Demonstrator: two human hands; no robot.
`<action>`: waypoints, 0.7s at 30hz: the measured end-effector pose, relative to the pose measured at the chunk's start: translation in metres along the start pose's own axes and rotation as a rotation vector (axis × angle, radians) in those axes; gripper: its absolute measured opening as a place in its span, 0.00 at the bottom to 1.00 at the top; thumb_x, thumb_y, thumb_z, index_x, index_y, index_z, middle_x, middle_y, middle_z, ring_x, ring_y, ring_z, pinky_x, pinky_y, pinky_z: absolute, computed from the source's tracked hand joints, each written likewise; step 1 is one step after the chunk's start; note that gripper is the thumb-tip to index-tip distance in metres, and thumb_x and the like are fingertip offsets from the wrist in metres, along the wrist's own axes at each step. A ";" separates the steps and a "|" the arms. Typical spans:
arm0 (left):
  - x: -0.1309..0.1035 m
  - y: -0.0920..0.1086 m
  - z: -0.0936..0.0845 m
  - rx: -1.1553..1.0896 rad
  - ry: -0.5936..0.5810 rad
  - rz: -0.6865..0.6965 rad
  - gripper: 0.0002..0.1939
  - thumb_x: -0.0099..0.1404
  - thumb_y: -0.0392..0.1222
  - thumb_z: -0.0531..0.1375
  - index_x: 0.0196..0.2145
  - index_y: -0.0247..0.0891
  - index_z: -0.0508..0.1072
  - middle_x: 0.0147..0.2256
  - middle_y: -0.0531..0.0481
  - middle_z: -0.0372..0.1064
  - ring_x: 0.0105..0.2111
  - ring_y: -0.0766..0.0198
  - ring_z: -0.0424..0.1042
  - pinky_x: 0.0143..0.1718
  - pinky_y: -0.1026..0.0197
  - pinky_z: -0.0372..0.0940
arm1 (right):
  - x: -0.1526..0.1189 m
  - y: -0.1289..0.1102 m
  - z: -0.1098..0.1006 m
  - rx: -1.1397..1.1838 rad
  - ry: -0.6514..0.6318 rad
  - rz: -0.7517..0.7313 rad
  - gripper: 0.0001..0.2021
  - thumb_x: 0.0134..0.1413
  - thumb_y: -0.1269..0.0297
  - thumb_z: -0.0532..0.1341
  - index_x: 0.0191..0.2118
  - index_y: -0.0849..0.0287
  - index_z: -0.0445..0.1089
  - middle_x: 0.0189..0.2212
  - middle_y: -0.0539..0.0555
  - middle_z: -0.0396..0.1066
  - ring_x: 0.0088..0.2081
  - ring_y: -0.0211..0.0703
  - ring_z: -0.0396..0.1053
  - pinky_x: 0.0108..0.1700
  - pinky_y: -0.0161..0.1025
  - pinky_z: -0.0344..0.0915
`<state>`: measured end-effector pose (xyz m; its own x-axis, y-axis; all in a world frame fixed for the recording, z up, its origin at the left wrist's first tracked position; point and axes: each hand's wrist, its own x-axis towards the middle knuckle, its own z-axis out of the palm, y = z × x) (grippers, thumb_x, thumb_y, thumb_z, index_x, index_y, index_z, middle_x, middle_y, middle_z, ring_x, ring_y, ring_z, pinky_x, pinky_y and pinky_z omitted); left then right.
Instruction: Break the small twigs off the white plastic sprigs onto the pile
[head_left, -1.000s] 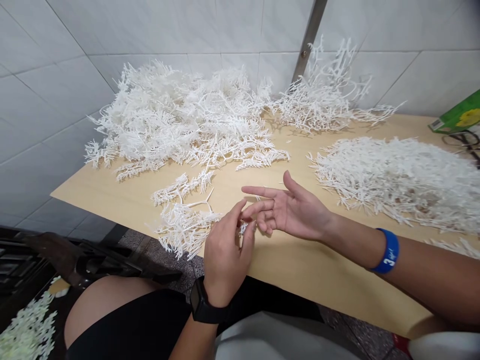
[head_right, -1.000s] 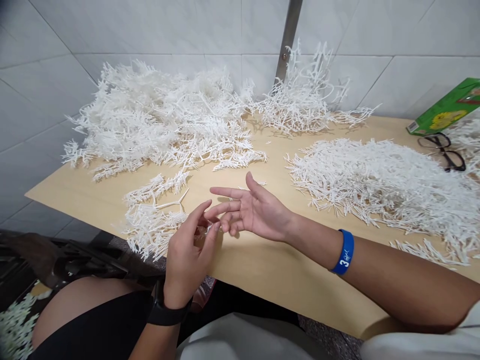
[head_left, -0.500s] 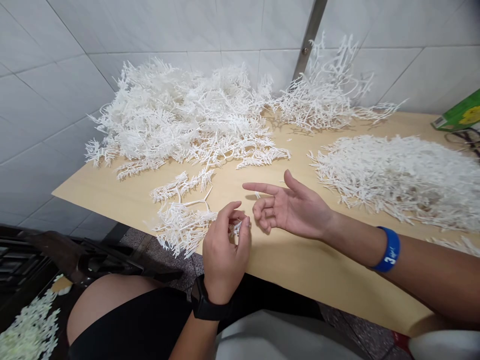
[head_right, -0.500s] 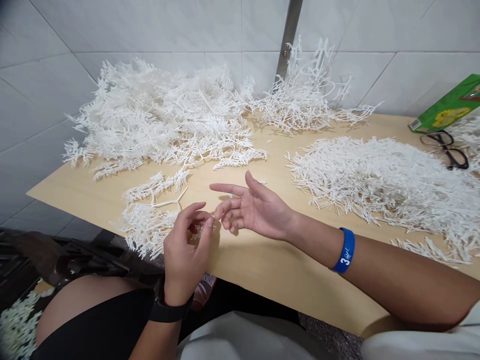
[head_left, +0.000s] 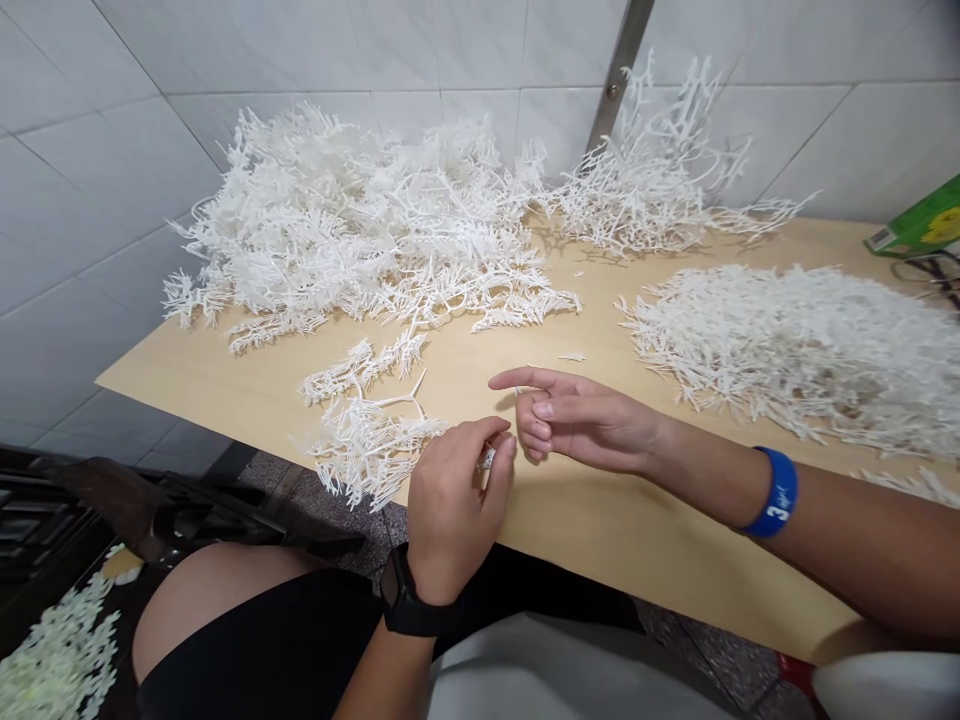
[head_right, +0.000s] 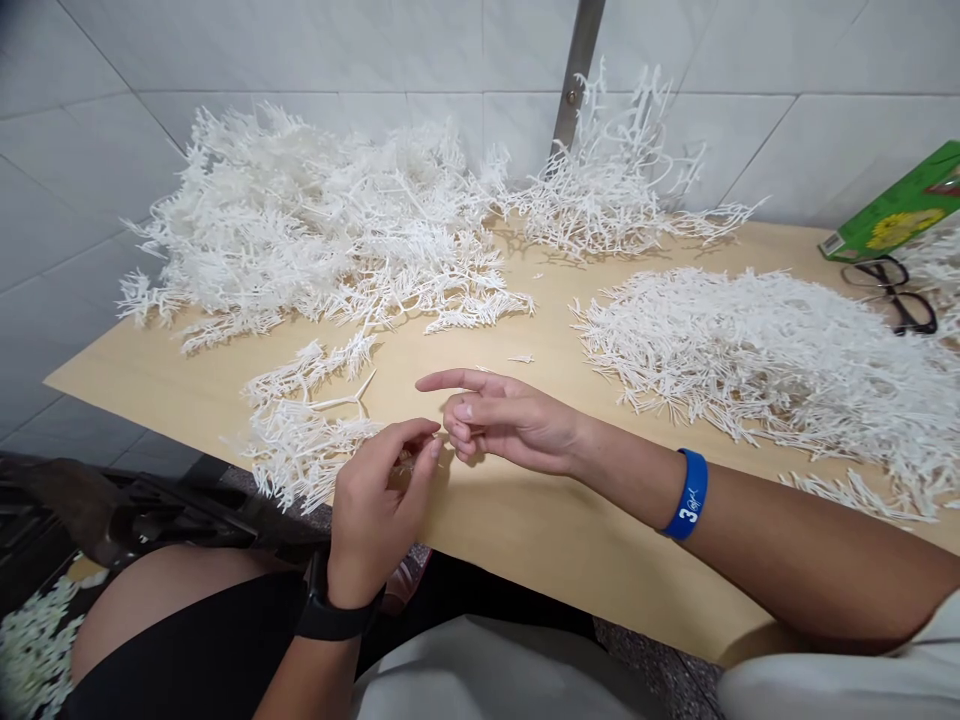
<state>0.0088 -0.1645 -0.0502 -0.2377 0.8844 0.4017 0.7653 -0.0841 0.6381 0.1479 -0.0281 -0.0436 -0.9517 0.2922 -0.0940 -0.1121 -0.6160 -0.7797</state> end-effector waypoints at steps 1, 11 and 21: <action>0.000 0.000 0.000 0.001 -0.011 0.002 0.07 0.70 0.39 0.55 0.42 0.40 0.72 0.38 0.48 0.75 0.37 0.61 0.73 0.41 0.59 0.64 | 0.000 0.000 0.000 -0.004 -0.004 0.002 0.22 0.55 0.68 0.65 0.56 0.58 0.67 0.26 0.48 0.65 0.29 0.36 0.63 0.35 0.37 0.64; 0.000 -0.001 0.001 0.005 -0.028 0.017 0.06 0.70 0.39 0.55 0.41 0.39 0.72 0.36 0.49 0.76 0.36 0.62 0.72 0.40 0.59 0.62 | 0.001 0.001 -0.001 -0.011 -0.045 -0.014 0.19 0.57 0.68 0.65 0.54 0.59 0.68 0.26 0.48 0.67 0.28 0.35 0.64 0.34 0.36 0.63; -0.001 0.000 0.000 0.013 -0.026 0.023 0.07 0.70 0.39 0.54 0.41 0.39 0.72 0.36 0.49 0.76 0.37 0.61 0.73 0.41 0.58 0.62 | 0.002 0.001 -0.001 -0.041 -0.047 -0.008 0.19 0.56 0.65 0.66 0.52 0.60 0.68 0.26 0.48 0.68 0.28 0.35 0.64 0.34 0.36 0.63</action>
<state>0.0089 -0.1650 -0.0506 -0.2049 0.8940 0.3986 0.7783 -0.0982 0.6202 0.1465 -0.0274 -0.0455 -0.9634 0.2614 -0.0589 -0.1091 -0.5832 -0.8049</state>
